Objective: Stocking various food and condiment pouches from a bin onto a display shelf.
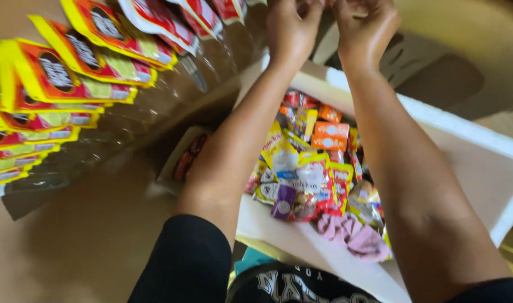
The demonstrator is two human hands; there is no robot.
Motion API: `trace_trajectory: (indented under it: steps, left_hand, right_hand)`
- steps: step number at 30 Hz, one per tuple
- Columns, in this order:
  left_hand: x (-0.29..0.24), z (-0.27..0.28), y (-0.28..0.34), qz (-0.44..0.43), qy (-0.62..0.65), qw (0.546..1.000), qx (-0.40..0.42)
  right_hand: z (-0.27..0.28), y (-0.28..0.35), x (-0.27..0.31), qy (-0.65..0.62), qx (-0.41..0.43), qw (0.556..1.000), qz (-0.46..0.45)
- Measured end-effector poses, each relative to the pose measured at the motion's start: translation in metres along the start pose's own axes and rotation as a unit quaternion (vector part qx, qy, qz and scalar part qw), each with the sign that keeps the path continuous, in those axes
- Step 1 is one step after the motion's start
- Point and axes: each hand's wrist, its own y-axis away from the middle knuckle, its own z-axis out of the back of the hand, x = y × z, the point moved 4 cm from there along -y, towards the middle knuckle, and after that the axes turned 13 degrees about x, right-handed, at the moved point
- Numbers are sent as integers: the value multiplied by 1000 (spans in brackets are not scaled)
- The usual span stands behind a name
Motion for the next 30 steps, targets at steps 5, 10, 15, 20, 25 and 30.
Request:
trace_trajectory:
  steps: [5, 10, 15, 20, 25, 30]
  left_hand:
    - [27, 6, 31, 43, -80, 996, 2]
    - [-29, 18, 104, -20, 18, 1000, 0]
    - [-7, -13, 199, 45, -114, 974, 189]
    - [90, -36, 275, 16, -312, 907, 282]
    - [78, -45, 309, 46, -406, 854, 321]
    - [117, -61, 368, 145, -331, 701, 615]
  right_hand:
    - [45, 63, -5, -31, 11, 997, -76]
    - [87, 163, -6, -120, 9, 983, -138]
    - [96, 301, -63, -108, 90, 952, -273]
    - [86, 370, -30, 88, 364, 864, -336]
    - [82, 410, 7, 273, 556, 776, -121]
    - [105, 434, -7, 62, 654, 727, -201]
